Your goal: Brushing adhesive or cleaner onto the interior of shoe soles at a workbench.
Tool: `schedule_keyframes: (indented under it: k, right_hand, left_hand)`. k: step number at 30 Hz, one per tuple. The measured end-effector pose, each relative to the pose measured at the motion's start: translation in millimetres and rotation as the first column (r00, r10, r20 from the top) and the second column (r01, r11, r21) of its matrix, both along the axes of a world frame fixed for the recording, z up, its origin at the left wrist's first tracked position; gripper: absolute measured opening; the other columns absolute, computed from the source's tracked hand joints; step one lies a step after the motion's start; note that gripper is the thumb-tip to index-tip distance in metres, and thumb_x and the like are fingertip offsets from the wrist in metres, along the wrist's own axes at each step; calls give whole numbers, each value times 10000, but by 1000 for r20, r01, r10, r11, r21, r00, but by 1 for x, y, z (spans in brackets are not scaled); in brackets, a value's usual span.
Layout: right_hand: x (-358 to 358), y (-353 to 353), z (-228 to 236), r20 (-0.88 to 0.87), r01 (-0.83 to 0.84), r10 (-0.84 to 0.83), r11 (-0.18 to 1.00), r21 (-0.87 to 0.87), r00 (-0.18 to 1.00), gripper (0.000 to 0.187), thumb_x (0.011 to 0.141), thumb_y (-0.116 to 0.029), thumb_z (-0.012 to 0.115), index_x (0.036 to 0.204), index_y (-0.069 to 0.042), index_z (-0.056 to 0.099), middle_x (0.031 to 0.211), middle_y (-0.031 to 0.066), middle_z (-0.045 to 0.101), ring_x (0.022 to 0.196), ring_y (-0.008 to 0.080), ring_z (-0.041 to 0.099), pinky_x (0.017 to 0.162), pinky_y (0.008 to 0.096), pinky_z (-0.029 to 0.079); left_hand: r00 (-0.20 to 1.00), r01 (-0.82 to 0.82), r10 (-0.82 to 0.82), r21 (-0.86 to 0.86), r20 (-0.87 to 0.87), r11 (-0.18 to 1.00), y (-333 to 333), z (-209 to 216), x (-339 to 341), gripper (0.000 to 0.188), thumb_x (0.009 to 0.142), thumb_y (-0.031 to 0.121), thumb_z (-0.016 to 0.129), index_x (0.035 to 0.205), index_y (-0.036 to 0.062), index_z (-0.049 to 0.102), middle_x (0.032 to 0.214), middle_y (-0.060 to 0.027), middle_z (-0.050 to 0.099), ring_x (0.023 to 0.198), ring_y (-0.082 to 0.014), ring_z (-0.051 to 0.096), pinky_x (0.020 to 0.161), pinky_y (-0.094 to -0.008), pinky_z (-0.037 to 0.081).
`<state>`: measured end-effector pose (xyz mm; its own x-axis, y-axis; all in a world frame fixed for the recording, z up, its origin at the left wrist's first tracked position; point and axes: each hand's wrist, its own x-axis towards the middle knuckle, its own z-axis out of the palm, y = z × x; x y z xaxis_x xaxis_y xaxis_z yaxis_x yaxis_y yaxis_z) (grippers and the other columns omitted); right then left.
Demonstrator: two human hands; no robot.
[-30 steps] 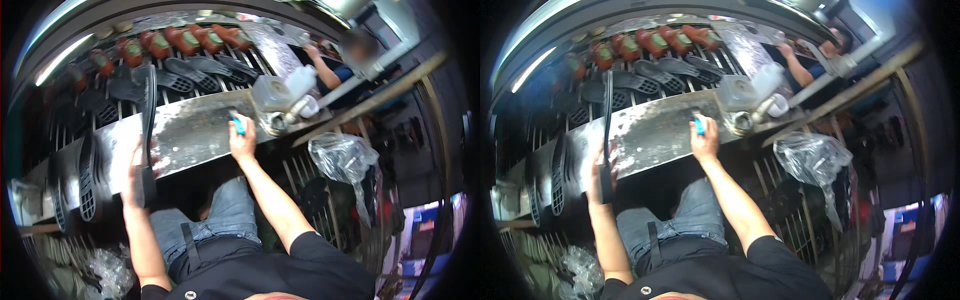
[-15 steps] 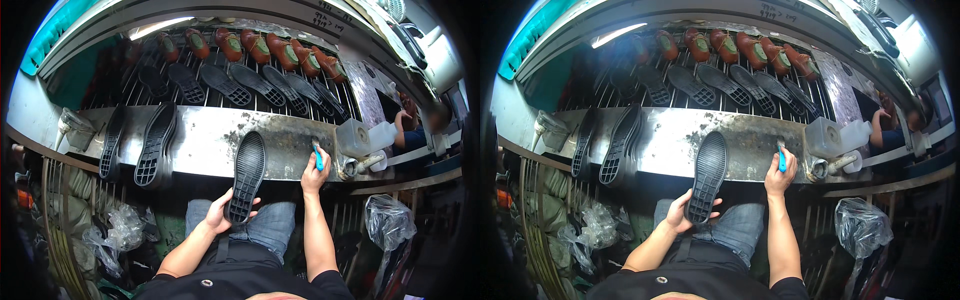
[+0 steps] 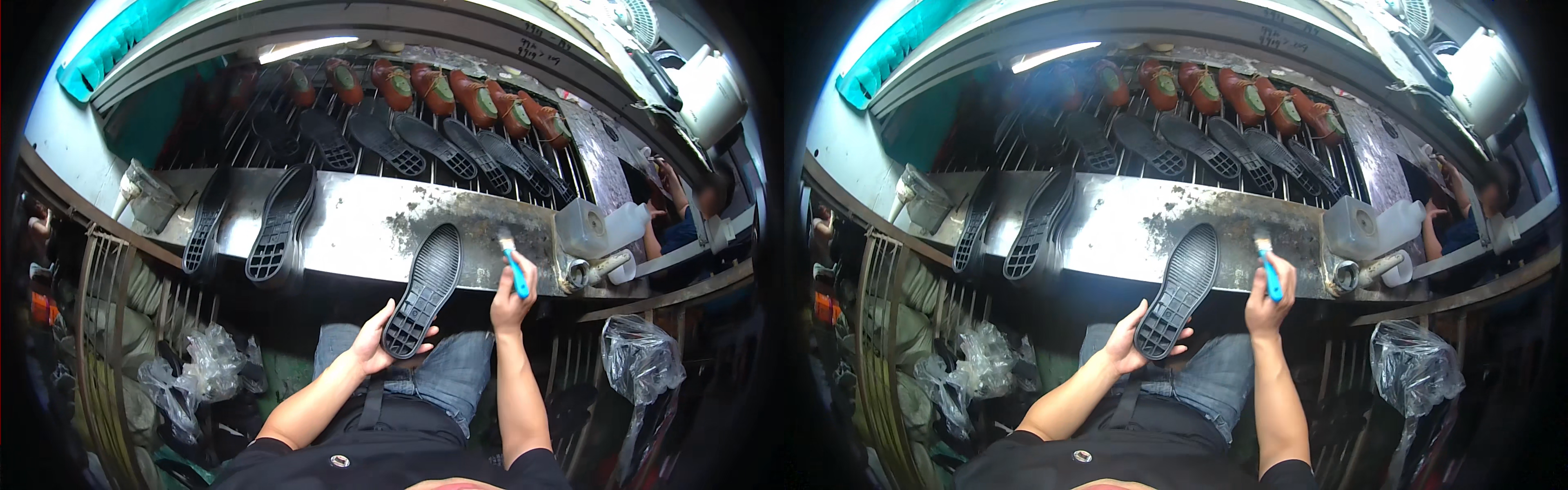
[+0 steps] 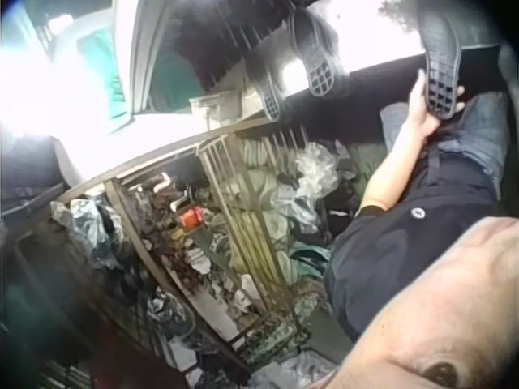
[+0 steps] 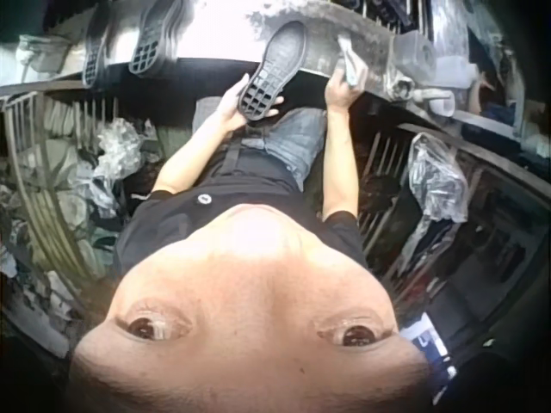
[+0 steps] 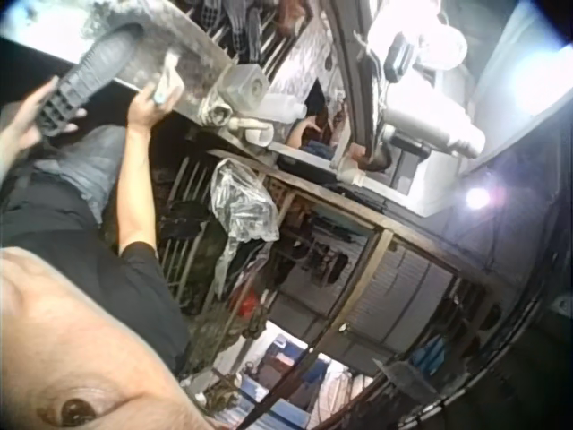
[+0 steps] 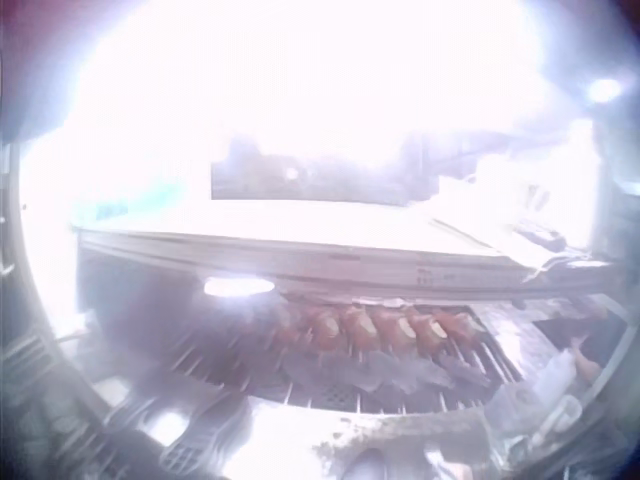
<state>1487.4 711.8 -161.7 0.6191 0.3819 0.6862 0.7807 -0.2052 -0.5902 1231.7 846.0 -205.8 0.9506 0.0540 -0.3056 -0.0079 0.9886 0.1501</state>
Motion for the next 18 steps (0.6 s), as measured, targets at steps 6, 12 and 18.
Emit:
schedule_keyframes:
  k: [6, 12, 18]
  right_hand:
    - [-81, 4, 10, 84, -286, 314, 925, -249, 946, 418, 833, -109, 862, 1224, -84, 715, 1065, 121, 724, 996, 359, 694, 910, 475, 517]
    - [-133, -13, 26, -19, -471, 486, 837, -278, 874, 409, 815, -137, 881, 1177, -61, 706, 979, 97, 704, 933, 343, 692, 896, 483, 527]
    - [-99, 1, 39, -612, -571, 437, 820, -30, 660, 112, 1000, -137, 767, 970, -31, 787, 953, 135, 803, 845, 286, 774, 769, 407, 591]
  left_hand:
    - [992, -116, 119, -78, 30, 990, -15, 5, -28, 649, 1180, 422, 326, 1646, -13, 450, 1609, -298, 546, 1411, -456, 620, 1254, -574, 448]
    - [988, -126, 131, -66, 83, 990, -10, -23, -44, 616, 1190, 432, 333, 1578, -5, 526, 1552, -215, 627, 1411, -379, 628, 1223, -558, 477]
    - [996, -86, 86, 45, 4, 995, -15, -27, -36, 657, 1192, 475, 300, 1548, -9, 566, 1506, -195, 671, 1353, -355, 672, 1130, -544, 540]
